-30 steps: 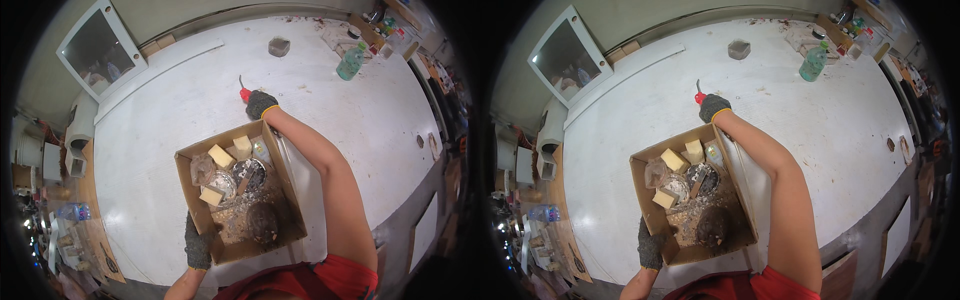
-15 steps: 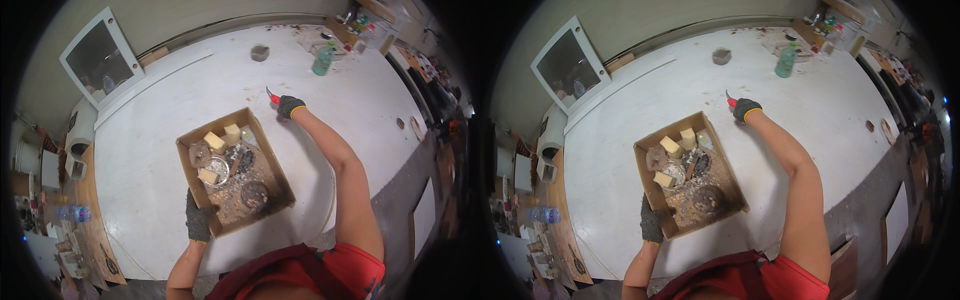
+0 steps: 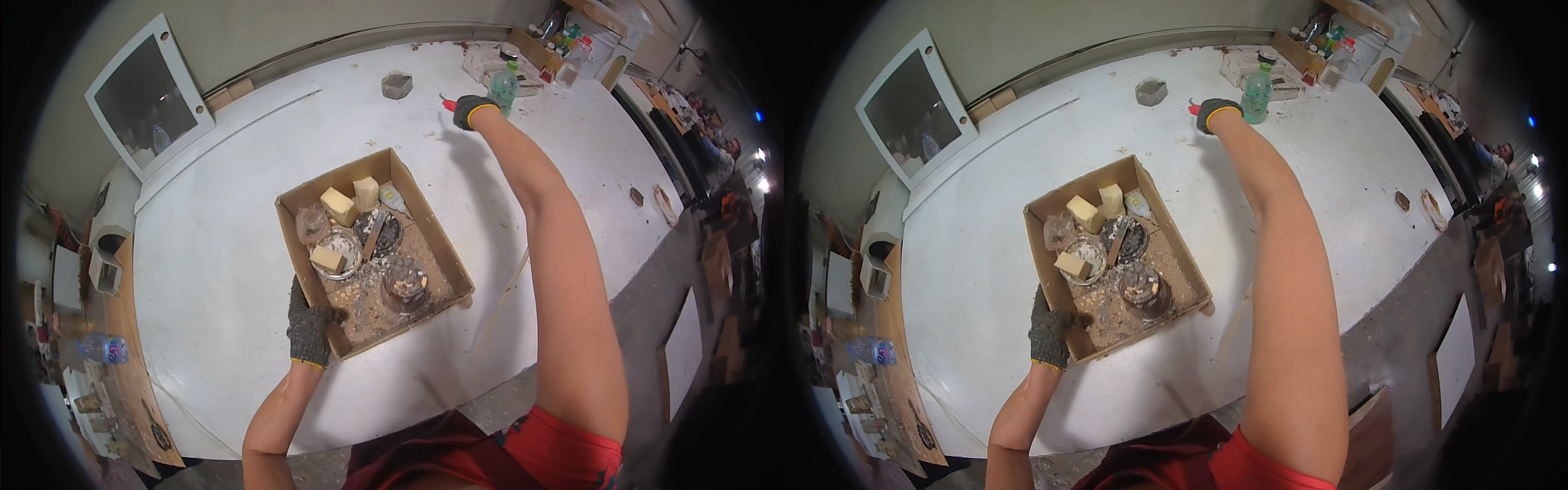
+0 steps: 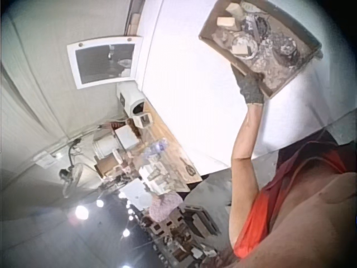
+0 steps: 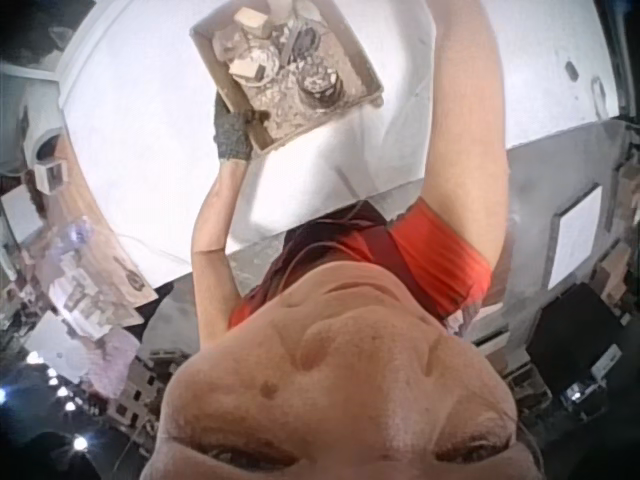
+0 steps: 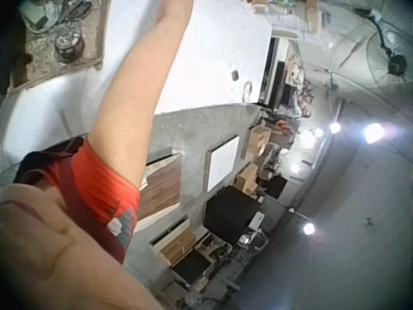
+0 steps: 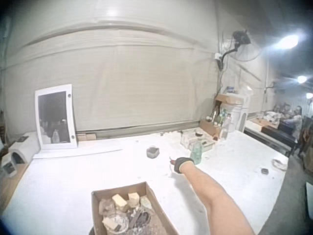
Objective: The person uses an air blow gun to clear sawdust and debris from a large white workbench, moving a small box and other objects to reach different parts of the surface.
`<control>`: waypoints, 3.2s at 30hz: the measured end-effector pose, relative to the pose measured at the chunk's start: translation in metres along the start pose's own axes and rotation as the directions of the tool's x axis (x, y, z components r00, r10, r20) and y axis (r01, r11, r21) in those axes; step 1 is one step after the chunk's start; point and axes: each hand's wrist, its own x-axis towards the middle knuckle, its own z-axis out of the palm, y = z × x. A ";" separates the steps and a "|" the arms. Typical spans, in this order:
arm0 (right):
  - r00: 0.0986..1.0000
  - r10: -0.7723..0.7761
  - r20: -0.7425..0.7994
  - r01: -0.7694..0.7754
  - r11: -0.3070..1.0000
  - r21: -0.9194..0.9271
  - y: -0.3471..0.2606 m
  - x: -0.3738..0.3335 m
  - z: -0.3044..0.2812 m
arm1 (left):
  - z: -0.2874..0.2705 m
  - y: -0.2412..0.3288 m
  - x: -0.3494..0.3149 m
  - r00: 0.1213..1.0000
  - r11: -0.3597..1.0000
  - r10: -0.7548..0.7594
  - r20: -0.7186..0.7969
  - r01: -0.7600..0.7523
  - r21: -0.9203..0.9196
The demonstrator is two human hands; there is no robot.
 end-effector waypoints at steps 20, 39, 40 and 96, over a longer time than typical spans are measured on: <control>0.983 0.174 -0.054 -0.153 0.948 0.280 -0.031 0.098 0.089 | 0.008 0.010 -0.002 0.996 0.986 0.003 -0.085 0.011 0.167; 0.963 0.270 0.000 -0.262 0.934 0.243 0.065 -0.048 0.123 | 0.005 -0.005 0.001 0.996 0.989 0.088 -0.014 -0.085 0.118; 0.956 0.294 -0.013 -0.280 0.924 0.262 0.076 -0.056 0.130 | -0.001 -0.009 0.003 0.996 0.990 0.092 0.002 -0.091 0.110; 0.901 0.376 -0.214 -0.292 0.893 0.341 0.103 -0.524 0.259 | -0.100 -0.152 -0.169 0.976 0.971 0.208 -0.068 -0.214 -0.106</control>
